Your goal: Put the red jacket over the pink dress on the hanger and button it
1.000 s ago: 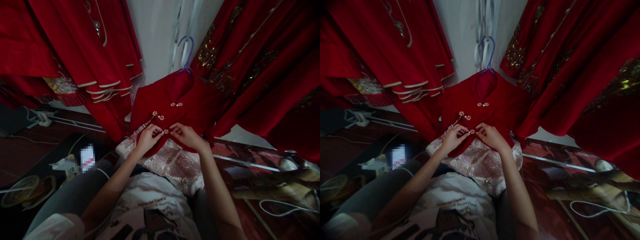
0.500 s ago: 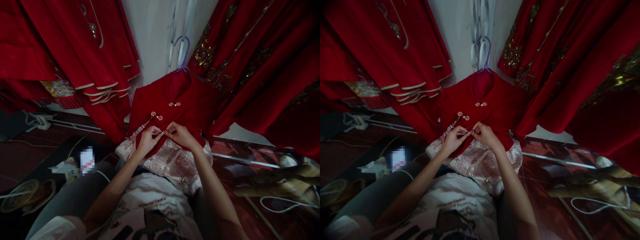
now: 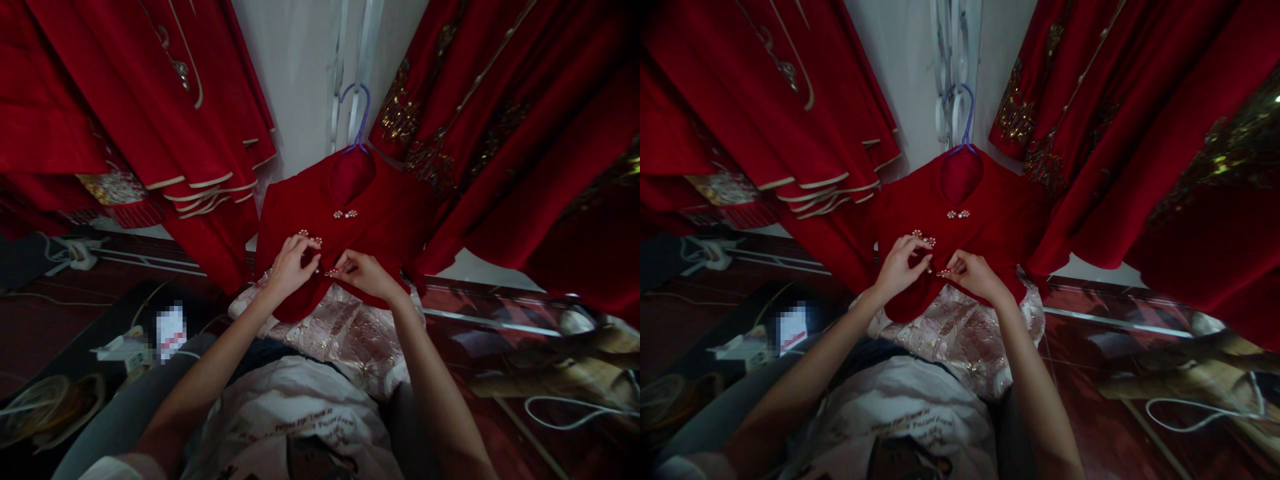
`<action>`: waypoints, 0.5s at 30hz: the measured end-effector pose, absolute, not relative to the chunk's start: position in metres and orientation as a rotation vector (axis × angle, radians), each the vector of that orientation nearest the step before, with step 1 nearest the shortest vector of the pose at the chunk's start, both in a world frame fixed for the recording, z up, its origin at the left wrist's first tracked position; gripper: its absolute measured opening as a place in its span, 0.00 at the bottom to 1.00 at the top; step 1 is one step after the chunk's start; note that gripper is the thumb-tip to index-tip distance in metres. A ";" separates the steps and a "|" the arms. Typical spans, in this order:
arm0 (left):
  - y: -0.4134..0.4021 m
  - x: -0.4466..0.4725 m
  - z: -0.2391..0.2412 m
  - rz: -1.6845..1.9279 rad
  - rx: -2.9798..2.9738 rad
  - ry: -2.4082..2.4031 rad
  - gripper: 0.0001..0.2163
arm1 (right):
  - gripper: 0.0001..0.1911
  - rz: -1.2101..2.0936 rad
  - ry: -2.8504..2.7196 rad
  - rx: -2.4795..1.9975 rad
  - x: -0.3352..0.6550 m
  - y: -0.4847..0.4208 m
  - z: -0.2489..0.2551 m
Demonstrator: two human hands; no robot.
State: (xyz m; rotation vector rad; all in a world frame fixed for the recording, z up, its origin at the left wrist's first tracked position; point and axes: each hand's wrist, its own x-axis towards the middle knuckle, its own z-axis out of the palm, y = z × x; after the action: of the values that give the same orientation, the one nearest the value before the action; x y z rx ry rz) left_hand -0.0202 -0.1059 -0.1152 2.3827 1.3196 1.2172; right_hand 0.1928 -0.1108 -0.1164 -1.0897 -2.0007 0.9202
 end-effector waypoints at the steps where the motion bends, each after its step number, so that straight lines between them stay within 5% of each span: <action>1: -0.102 -0.024 -0.107 1.232 2.479 1.374 0.09 | 0.09 0.925 -2.006 -1.089 0.195 -0.111 -0.115; 15: -0.055 -0.052 -0.058 0.639 3.105 0.921 0.04 | 0.09 1.095 -2.044 -1.062 0.203 -0.122 -0.099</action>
State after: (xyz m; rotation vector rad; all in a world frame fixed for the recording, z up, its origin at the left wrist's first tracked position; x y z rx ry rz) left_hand -0.0518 -0.0549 -0.0579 3.1048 0.9212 0.6391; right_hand 0.2033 -0.1219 -0.0987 -1.0620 -2.0439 1.0954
